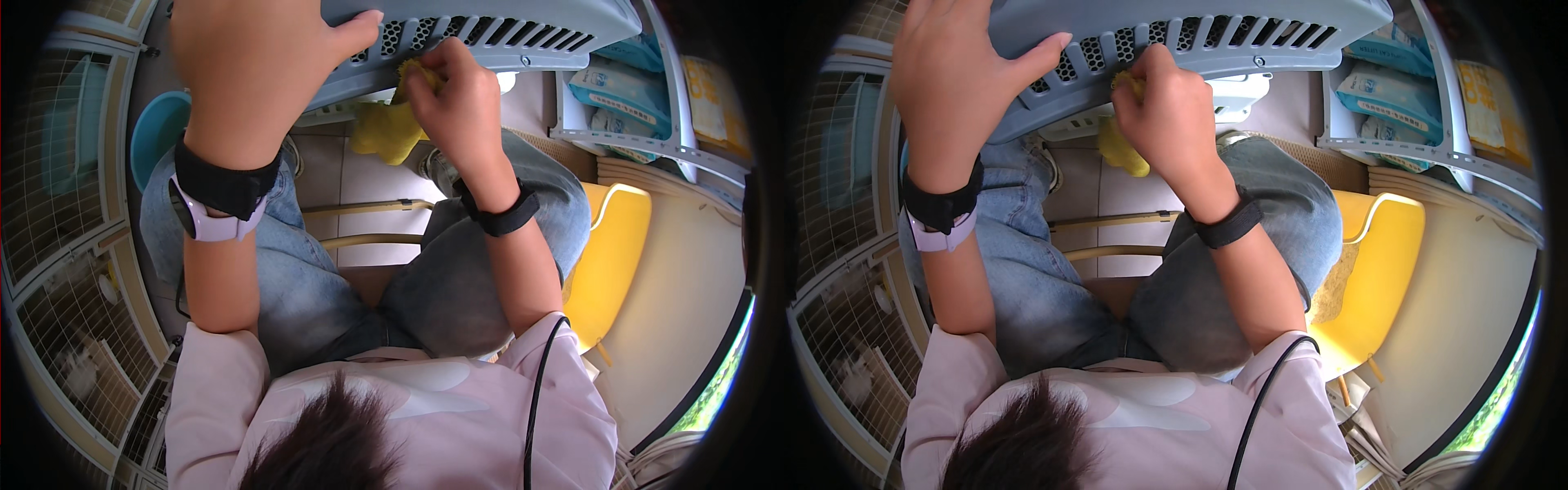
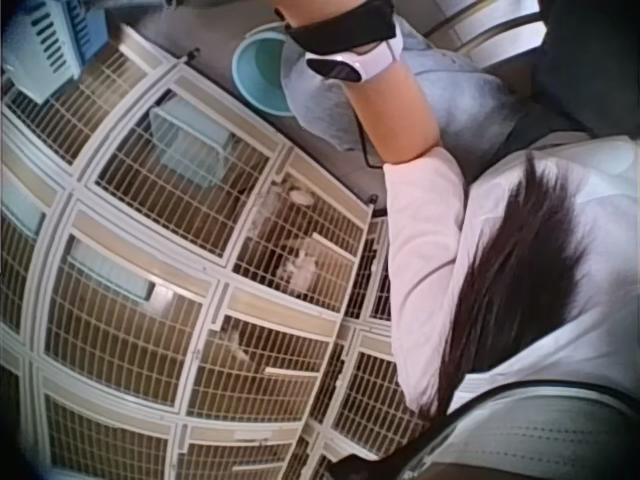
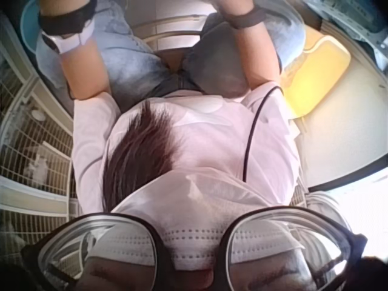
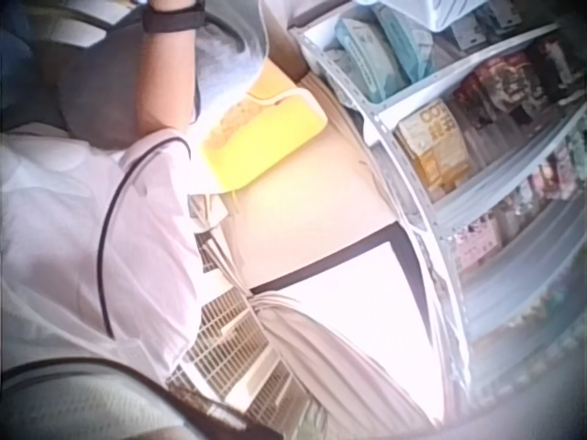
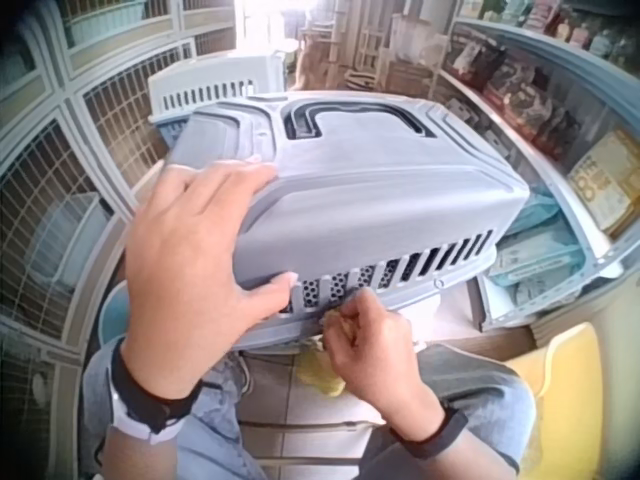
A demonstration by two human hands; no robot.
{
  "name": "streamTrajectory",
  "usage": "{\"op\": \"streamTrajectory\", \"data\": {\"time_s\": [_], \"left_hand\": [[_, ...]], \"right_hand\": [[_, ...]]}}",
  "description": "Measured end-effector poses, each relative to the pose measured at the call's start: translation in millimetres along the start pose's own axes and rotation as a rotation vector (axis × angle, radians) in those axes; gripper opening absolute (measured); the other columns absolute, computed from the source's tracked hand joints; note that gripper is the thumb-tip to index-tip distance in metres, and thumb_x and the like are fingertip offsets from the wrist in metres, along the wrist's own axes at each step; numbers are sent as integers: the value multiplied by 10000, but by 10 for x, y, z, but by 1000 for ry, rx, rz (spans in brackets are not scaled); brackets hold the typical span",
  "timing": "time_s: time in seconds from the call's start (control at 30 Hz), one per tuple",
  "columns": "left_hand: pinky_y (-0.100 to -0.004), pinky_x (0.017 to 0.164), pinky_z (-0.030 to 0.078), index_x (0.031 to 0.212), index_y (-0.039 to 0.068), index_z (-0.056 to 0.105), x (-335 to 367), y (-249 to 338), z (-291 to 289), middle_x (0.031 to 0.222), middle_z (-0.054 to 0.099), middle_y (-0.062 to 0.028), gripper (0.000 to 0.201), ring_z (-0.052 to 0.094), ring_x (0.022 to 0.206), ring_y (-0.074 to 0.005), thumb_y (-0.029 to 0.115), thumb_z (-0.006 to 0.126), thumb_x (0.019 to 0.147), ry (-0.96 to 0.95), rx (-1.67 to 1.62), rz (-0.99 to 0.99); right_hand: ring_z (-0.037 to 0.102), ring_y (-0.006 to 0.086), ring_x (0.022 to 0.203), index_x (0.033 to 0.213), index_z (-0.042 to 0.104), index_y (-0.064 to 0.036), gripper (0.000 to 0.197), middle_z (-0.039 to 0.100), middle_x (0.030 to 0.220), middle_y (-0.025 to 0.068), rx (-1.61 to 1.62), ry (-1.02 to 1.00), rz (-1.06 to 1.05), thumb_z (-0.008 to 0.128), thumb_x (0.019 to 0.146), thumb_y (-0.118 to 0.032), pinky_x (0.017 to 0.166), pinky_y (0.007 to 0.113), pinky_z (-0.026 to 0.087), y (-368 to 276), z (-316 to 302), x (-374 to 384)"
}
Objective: The recorder is cleaning the exterior and interior vents of a grey plastic pet carrier using a yellow cloth.
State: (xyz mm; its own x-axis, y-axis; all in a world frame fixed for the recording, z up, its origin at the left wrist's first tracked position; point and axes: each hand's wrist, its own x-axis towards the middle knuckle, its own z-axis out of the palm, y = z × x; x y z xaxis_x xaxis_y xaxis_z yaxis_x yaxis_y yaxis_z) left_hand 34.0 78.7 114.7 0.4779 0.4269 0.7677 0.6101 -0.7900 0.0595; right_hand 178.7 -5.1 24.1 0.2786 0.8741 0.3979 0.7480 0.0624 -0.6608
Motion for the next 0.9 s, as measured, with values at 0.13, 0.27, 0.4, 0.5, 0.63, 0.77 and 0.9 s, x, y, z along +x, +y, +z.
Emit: {"op": "streamTrajectory", "data": {"time_s": [0.13,0.27,0.4,0.5,0.63,0.77,0.9], "left_hand": [[-352,785,417,1018,44,579,6,-31,-49,984,591,-81,559,502,861,-275,143,752,495,-80,33,8],[-349,785,417,1018,44,579,-16,-50,-9,988,590,-77,560,503,859,-269,146,754,495,14,-25,27],[-344,783,418,1020,41,578,22,-17,-93,990,589,-74,565,504,856,-261,148,756,496,-121,56,-18],[-343,783,419,1024,39,577,2,-6,-68,991,590,-75,569,504,857,-260,147,757,495,-94,54,-15],[-342,787,421,1025,38,578,29,-6,-113,1004,592,-81,574,507,866,-262,140,760,491,-176,102,-45],[-342,793,421,1023,38,579,8,-13,-86,1012,592,-83,572,509,873,-264,138,762,491,-174,105,-50],[-341,796,421,1021,41,581,-19,-16,-29,1009,594,-81,566,509,880,-264,138,762,494,1,-1,24]], "right_hand": [[576,320,497,776,533,-15,164,564,544,143,-34,0,-18,650,694,-94,479,376,466,20,-62,8],[585,312,508,783,544,-17,174,582,569,144,-115,8,20,652,697,-122,491,365,474,97,-155,42],[608,314,562,771,558,-30,181,599,598,148,-199,15,99,654,700,-166,535,371,487,169,-292,85],[613,317,584,775,566,-37,187,601,598,143,-242,15,130,652,703,-186,558,381,489,275,-364,113],[620,323,612,779,600,-38,212,615,619,137,-301,40,204,647,701,-229,594,378,493,400,-485,159],[626,333,655,799,617,-37,234,629,666,151,-387,86,235,637,696,-246,623,371,496,533,-603,202],[627,337,689,814,626,-31,260,636,702,161,-448,119,321,636,687,-259,657,373,493,603,-703,248]]}}
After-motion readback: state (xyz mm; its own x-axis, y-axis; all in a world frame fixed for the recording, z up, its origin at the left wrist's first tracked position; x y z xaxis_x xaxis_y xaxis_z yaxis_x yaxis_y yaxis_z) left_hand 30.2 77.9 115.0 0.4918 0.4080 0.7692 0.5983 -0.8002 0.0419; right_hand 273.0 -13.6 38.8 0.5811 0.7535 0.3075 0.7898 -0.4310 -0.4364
